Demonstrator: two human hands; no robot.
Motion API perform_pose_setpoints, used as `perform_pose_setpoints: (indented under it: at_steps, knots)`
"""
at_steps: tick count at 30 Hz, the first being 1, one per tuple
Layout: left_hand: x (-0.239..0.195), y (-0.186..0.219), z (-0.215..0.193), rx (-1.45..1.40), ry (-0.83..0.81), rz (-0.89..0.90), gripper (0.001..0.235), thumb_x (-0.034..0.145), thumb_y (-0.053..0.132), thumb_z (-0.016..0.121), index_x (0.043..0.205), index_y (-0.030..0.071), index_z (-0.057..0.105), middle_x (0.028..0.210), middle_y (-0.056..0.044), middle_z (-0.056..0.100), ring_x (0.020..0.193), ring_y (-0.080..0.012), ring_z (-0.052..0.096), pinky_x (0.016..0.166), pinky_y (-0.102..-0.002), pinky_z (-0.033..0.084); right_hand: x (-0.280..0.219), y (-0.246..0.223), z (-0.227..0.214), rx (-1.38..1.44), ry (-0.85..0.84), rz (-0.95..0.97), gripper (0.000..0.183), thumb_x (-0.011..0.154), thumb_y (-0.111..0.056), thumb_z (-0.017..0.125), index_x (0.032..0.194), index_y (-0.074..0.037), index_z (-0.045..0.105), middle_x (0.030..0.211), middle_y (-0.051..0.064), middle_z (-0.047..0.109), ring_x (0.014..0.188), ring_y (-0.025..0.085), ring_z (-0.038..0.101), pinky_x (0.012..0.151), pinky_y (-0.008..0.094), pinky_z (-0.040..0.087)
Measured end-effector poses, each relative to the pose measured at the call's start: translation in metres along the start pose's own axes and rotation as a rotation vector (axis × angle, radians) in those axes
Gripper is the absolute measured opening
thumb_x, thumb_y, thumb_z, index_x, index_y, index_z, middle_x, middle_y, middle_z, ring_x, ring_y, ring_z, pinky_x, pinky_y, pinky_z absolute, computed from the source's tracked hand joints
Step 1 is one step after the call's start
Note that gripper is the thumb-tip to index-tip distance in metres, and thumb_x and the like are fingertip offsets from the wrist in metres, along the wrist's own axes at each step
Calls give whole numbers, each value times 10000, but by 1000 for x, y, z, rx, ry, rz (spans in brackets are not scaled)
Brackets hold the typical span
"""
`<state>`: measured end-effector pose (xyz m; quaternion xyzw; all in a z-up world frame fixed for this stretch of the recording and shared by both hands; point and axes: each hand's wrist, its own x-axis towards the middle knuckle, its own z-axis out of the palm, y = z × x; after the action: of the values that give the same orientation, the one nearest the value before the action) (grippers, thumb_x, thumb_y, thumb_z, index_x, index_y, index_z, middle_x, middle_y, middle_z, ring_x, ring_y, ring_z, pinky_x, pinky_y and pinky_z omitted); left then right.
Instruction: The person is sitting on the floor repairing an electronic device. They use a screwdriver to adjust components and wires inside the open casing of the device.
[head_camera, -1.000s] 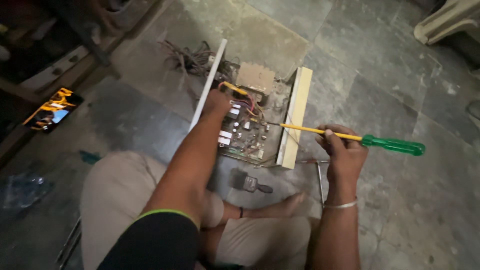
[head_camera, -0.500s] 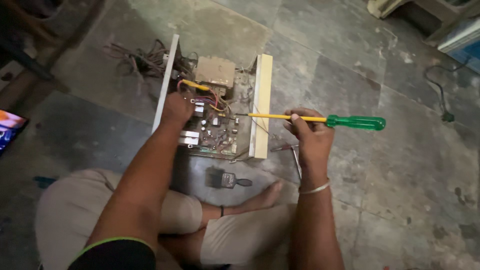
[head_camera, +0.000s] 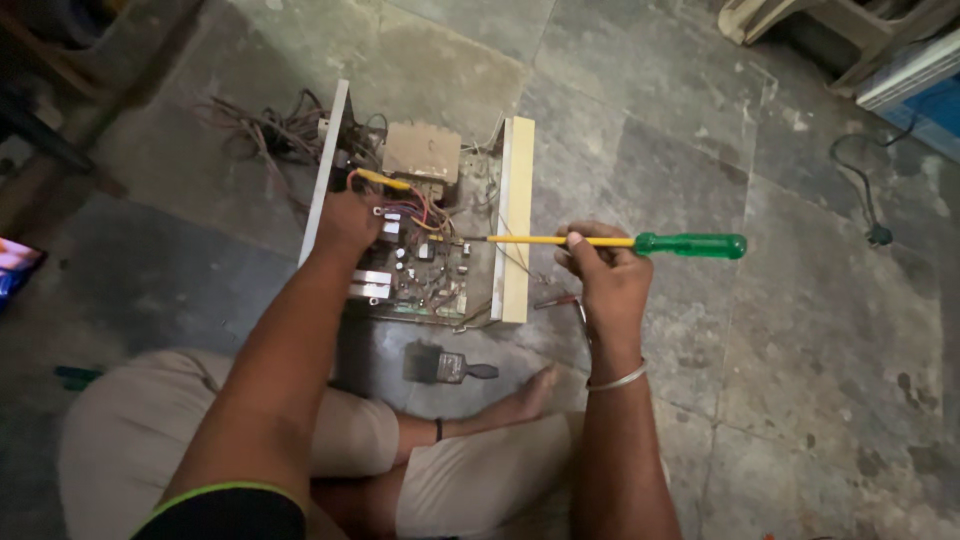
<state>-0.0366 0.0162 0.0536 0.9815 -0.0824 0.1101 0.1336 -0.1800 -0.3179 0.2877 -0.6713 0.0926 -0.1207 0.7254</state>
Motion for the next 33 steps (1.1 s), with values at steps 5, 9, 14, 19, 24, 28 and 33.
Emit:
perform_pose_setpoints:
  at_steps: [5, 9, 14, 19, 24, 28, 33]
  knots:
    - [2, 3, 1, 3, 28, 29, 221, 799, 282, 657, 947, 192, 794, 808, -160, 737, 748, -394, 715, 715, -516, 568, 2, 6, 5, -68, -9, -18, 183, 936, -42, 704, 1070, 82, 708, 1007, 145, 747, 873, 183, 737, 779, 311, 656]
    - [-4, 1, 9, 3, 29, 12, 220, 805, 283, 639, 920, 165, 784, 809, -154, 737, 754, -391, 716, 716, -518, 565, 1, 11, 9, -98, -50, -76, 193, 949, -59, 716, 1077, 86, 711, 1022, 144, 743, 893, 184, 736, 784, 313, 656]
    - [-7, -5, 41, -146, 45, -156, 282, 959, 270, 544, 1089, 114, 739, 912, -196, 735, 802, -441, 703, 726, -560, 550, -4, 12, 21, -127, -44, -54, 215, 951, -72, 711, 1110, 72, 696, 1022, 151, 750, 903, 197, 748, 780, 318, 661]
    - [-9, -1, 43, -542, -2, -521, 381, 1004, 333, 520, 1231, 62, 662, 1126, -286, 683, 992, -510, 658, 871, -588, 508, -11, 16, 36, -219, -60, -92, 222, 961, -70, 701, 1130, 73, 685, 1030, 152, 751, 925, 203, 758, 783, 328, 660]
    - [-35, 16, -63, -625, -268, -397, 409, 912, 349, 594, 1172, 45, 679, 1057, -275, 694, 1008, -448, 673, 882, -507, 518, -28, 12, 51, -301, -67, -206, 211, 986, -62, 689, 1140, 82, 675, 1034, 161, 745, 934, 211, 753, 809, 330, 652]
    - [-52, -6, -152, -807, -194, -160, 388, 926, 394, 627, 1082, 54, 728, 950, -204, 734, 908, -356, 726, 821, -441, 543, -47, 8, 73, -516, -80, -387, 177, 1021, -38, 668, 1139, 93, 683, 1045, 174, 741, 926, 229, 751, 825, 333, 618]
    - [-38, -40, -192, -827, 241, -78, 289, 938, 314, 699, 1031, 46, 753, 954, -184, 729, 914, -364, 714, 797, -434, 546, -58, 0, 140, -338, -124, -373, 178, 1052, -48, 622, 1181, 75, 630, 1071, 131, 733, 968, 203, 752, 869, 329, 650]
